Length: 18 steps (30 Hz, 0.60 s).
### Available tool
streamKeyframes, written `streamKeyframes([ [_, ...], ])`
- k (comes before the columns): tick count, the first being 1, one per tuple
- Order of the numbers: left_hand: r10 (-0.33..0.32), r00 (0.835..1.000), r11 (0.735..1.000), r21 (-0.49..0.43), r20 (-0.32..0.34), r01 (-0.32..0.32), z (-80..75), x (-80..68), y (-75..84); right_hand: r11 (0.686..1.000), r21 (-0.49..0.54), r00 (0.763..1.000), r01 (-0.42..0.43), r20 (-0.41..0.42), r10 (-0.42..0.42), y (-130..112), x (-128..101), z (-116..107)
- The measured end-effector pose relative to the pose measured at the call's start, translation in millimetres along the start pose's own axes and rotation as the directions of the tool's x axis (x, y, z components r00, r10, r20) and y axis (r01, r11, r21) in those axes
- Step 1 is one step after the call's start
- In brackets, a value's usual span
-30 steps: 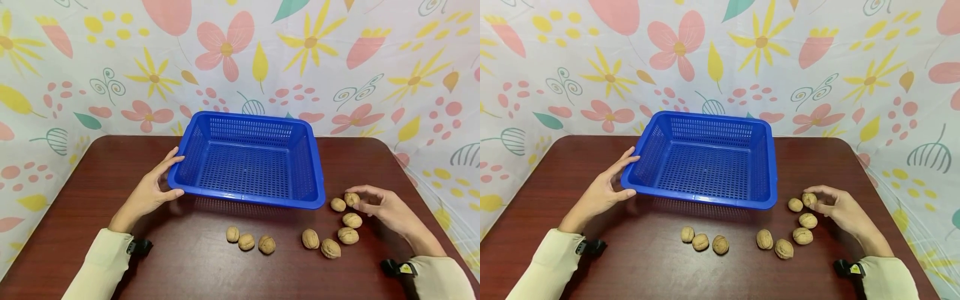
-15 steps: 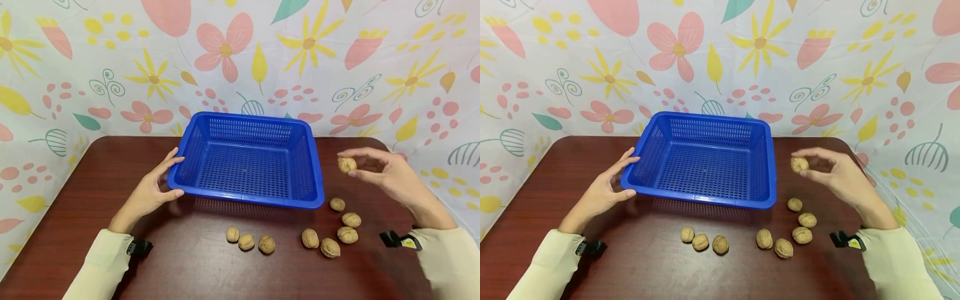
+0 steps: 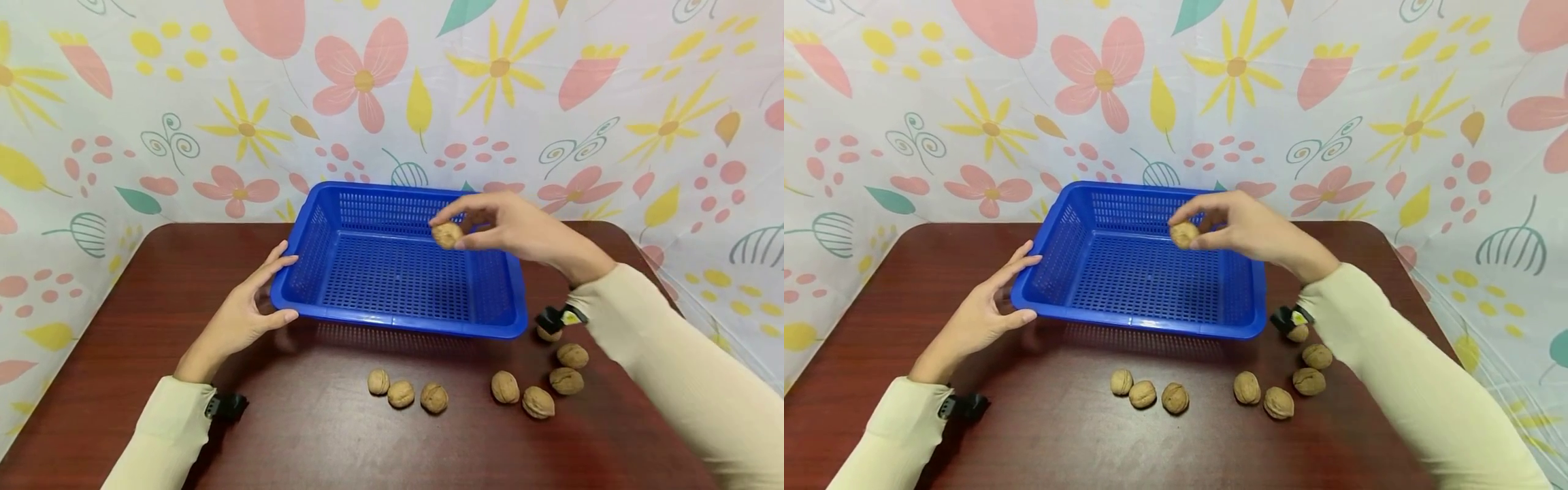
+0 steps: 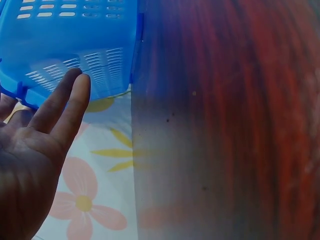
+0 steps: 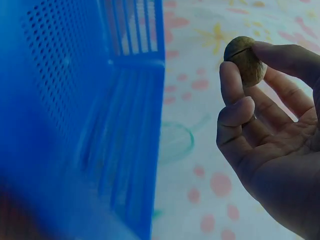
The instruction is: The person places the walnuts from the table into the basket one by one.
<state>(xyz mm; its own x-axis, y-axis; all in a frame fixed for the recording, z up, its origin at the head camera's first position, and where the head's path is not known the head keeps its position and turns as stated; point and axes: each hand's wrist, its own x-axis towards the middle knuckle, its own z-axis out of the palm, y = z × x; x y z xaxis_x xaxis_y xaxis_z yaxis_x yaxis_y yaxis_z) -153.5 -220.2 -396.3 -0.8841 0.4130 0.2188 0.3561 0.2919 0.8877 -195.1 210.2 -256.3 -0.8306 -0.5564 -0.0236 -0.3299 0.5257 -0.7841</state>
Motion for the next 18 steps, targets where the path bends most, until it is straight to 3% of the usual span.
streamKeyframes([
  [6,-0.012,1.0,1.0,0.024,-0.005,0.012,-1.2,-2.0,1.0,0.988,0.138,0.987,0.066,0.139,-0.085,-9,50,25],
  [9,-0.013,1.0,0.999,0.03,-0.006,0.013,-1.2,-2.6,0.6,0.986,0.149,0.98,0.08,0.168,-0.105,-10,70,38],
  [18,0.008,1.0,0.999,0.032,0.002,-0.008,0.5,0.7,1.2,0.977,0.213,0.961,0.016,0.267,-0.074,3,118,82],
])
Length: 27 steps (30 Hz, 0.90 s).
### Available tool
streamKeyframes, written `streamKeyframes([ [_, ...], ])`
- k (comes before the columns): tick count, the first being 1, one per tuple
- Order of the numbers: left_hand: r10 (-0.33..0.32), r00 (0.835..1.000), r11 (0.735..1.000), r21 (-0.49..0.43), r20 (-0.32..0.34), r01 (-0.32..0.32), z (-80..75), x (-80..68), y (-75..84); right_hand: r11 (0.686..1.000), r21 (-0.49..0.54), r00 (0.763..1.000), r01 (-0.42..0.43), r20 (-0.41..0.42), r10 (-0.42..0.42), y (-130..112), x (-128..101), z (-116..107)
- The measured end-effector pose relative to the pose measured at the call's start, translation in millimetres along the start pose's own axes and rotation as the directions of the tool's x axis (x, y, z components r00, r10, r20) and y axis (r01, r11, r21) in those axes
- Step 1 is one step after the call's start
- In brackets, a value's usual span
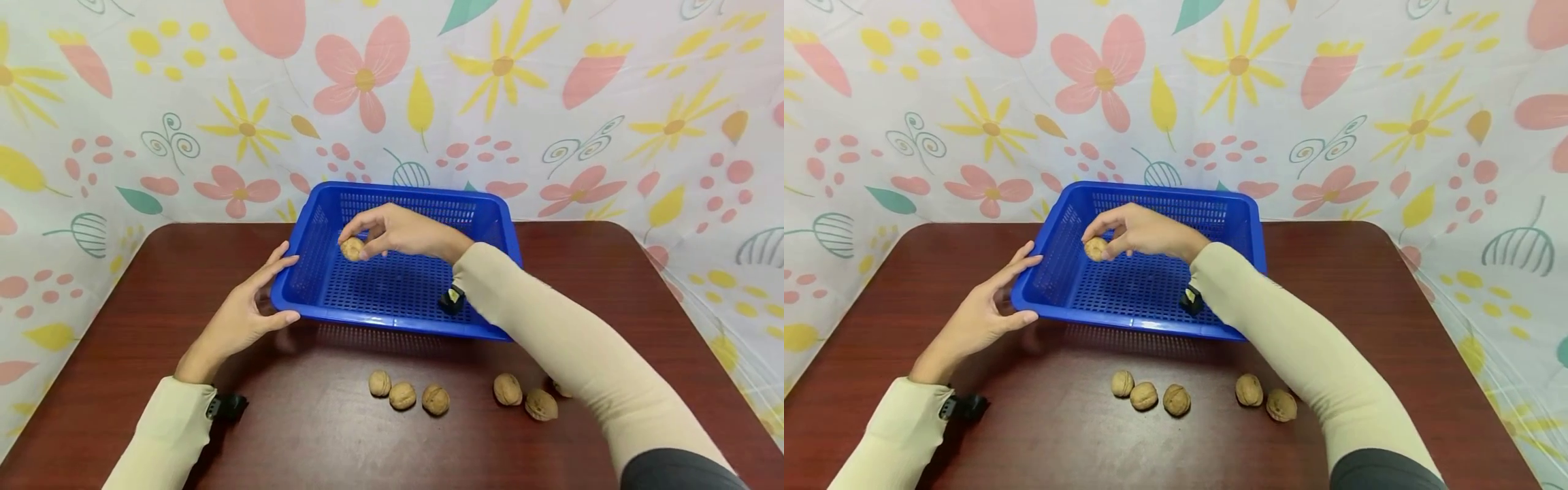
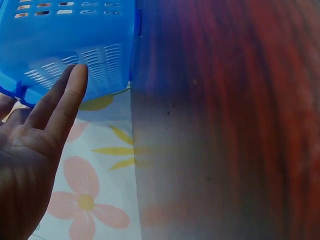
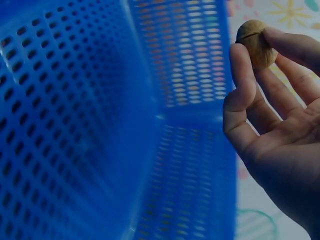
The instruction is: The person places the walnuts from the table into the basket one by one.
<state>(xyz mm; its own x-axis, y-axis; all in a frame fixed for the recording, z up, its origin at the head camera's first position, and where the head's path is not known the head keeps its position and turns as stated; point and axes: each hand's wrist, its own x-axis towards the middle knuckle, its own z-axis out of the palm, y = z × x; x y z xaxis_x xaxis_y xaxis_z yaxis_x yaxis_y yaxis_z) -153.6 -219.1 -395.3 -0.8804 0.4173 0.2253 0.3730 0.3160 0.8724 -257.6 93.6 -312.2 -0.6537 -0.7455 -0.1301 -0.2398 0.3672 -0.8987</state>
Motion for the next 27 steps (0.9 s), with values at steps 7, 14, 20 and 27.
streamKeyframes([
  [7,0.026,1.0,1.0,-0.004,-0.015,-0.026,2.6,2.4,1.6,0.999,-0.012,0.993,-0.039,0.108,0.04,22,22,16],
  [14,0.02,1.0,1.0,0.023,-0.02,-0.019,0.0,2.5,2.2,0.997,0.004,0.976,-0.075,0.206,0.073,37,37,29],
  [20,0.015,1.0,1.0,0.008,-0.015,-0.015,0.0,2.4,1.8,0.996,-0.015,0.962,-0.091,0.257,0.091,44,45,40],
  [27,0.006,1.0,1.0,0.004,-0.016,-0.006,-1.0,1.9,1.7,0.994,-0.061,0.957,-0.087,0.273,0.101,48,51,46],
])
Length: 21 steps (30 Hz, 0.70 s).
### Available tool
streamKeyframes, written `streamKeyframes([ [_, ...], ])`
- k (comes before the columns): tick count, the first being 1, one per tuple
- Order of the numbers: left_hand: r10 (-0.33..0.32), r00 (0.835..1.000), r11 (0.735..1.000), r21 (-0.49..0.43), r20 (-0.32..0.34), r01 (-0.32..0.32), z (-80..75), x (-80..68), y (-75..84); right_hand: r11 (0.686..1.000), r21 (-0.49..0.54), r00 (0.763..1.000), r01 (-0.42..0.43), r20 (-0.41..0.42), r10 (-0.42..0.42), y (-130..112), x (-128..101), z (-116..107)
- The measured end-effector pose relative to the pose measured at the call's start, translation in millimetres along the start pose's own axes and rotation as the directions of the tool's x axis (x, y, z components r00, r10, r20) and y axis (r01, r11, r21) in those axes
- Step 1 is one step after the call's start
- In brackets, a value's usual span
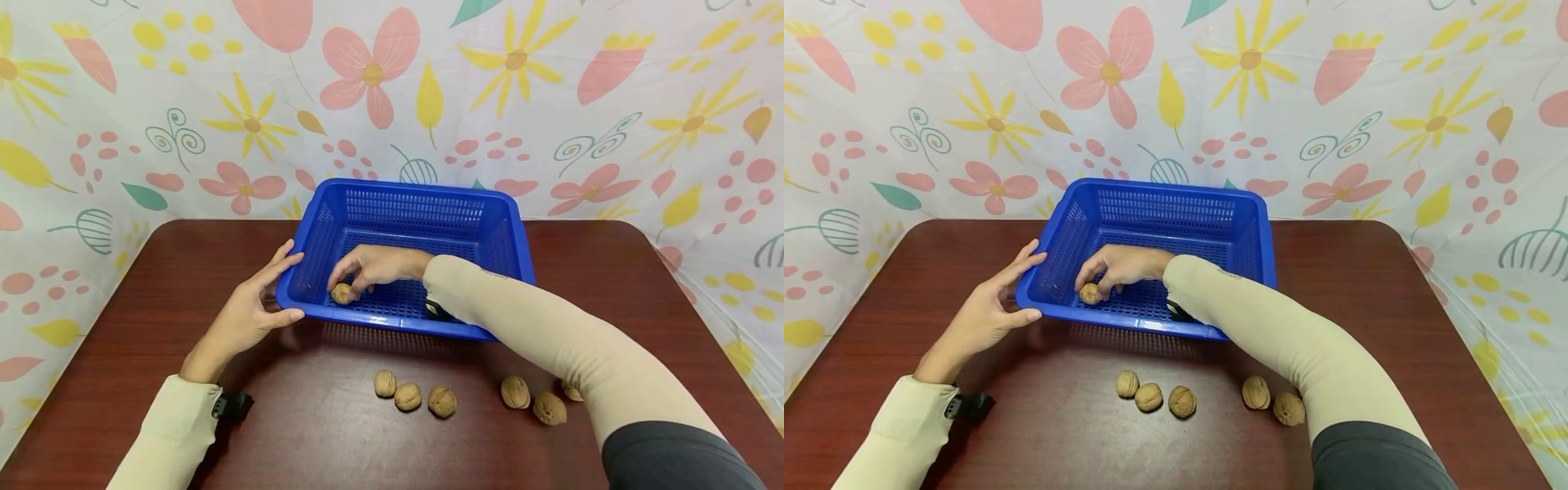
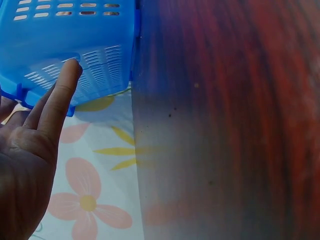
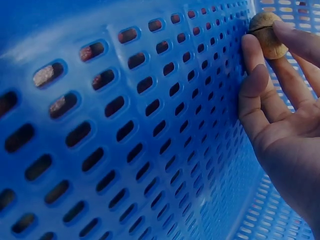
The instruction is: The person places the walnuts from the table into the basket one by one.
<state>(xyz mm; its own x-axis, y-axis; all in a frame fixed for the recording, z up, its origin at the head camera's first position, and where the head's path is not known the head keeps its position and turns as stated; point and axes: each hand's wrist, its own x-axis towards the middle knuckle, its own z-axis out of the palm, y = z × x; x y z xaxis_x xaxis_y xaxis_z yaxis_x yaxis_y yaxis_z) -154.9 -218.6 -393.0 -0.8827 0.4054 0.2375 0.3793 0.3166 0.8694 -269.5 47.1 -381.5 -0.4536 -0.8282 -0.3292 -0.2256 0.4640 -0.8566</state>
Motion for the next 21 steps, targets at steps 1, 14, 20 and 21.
streamKeyframes([
  [1,0.0,1.0,1.0,0.004,-0.001,0.0,0.0,0.1,0.2,1.0,-0.001,1.0,-0.002,0.0,0.002,0,0,0],
  [14,-0.022,1.0,1.0,0.021,0.011,0.021,-0.1,-0.1,-0.2,0.998,-0.059,1.0,-0.019,-0.002,0.019,-4,-2,-2],
  [20,-0.013,1.0,1.0,0.017,0.003,0.013,0.1,-0.3,-1.3,0.993,-0.107,0.998,-0.04,-0.051,0.035,-13,-20,-14],
  [21,-0.012,1.0,1.0,0.017,0.002,0.012,0.2,-0.3,-1.5,0.993,-0.114,0.997,-0.038,-0.066,0.03,-16,-26,-17],
])
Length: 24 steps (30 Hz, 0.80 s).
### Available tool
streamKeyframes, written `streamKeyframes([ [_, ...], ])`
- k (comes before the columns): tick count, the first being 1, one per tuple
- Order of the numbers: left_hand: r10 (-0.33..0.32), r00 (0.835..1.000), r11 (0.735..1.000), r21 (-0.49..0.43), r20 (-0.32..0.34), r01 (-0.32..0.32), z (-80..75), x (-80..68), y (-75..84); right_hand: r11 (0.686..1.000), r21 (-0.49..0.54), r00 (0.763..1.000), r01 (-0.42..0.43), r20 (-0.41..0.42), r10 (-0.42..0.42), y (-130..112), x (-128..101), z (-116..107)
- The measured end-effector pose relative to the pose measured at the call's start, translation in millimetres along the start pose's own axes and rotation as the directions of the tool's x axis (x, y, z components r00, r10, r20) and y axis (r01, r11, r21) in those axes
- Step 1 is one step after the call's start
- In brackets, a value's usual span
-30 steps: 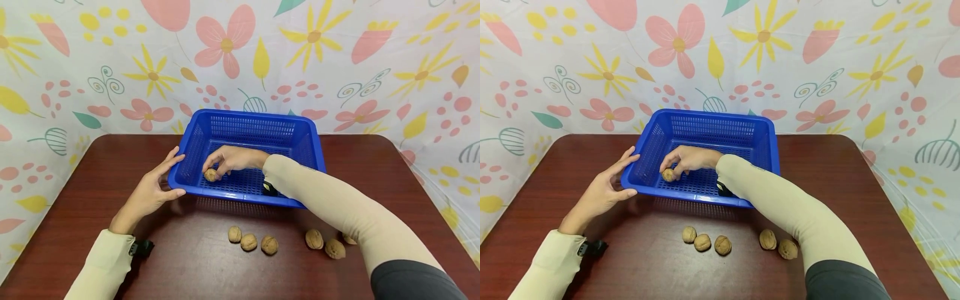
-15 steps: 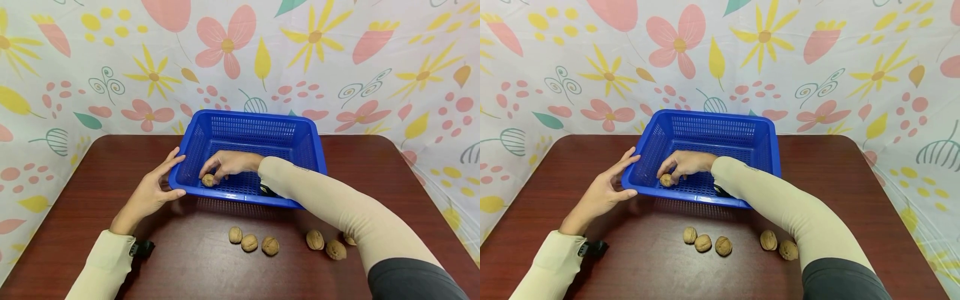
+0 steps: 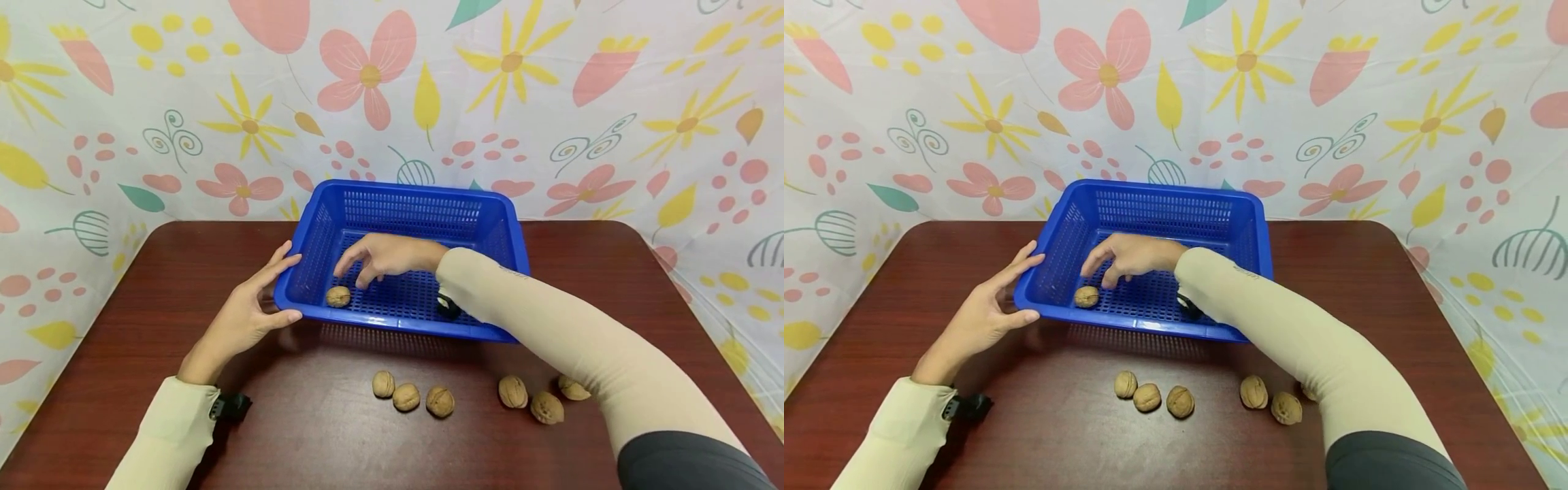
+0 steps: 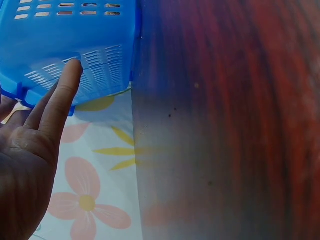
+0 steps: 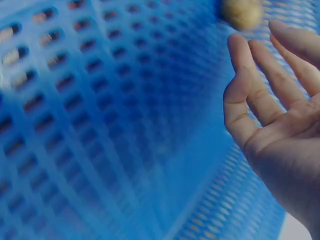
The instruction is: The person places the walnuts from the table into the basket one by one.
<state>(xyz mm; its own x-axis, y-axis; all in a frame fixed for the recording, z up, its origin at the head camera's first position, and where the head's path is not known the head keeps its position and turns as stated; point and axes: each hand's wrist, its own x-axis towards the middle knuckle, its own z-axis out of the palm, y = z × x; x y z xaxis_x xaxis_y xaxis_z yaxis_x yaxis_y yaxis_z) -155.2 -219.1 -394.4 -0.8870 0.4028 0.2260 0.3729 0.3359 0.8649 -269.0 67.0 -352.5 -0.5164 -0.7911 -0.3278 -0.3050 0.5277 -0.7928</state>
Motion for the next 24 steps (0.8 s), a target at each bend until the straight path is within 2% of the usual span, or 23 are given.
streamKeyframes([
  [8,0.013,1.0,1.0,-0.002,-0.005,-0.013,0.2,-0.4,-1.0,0.999,-0.037,0.984,0.038,-0.172,-0.044,-13,-75,-32],
  [12,0.006,1.0,1.0,-0.005,-0.01,-0.006,-1.0,-1.1,-0.4,0.998,-0.065,0.96,0.015,-0.276,-0.033,-13,-115,-38],
  [17,-0.004,1.0,1.0,0.002,-0.006,0.004,-1.1,-2.0,-0.1,0.992,-0.111,0.923,-0.067,-0.384,0.02,-12,-171,-39],
  [20,-0.001,1.0,1.0,0.002,-0.006,0.001,-0.9,-2.1,-0.1,0.979,-0.132,0.886,-0.154,-0.457,0.078,-9,-206,-35],
  [24,0.002,1.0,1.0,-0.001,-0.004,-0.002,-0.9,-0.8,-0.1,0.962,-0.107,0.804,-0.251,-0.576,0.145,3,-249,-23],
])
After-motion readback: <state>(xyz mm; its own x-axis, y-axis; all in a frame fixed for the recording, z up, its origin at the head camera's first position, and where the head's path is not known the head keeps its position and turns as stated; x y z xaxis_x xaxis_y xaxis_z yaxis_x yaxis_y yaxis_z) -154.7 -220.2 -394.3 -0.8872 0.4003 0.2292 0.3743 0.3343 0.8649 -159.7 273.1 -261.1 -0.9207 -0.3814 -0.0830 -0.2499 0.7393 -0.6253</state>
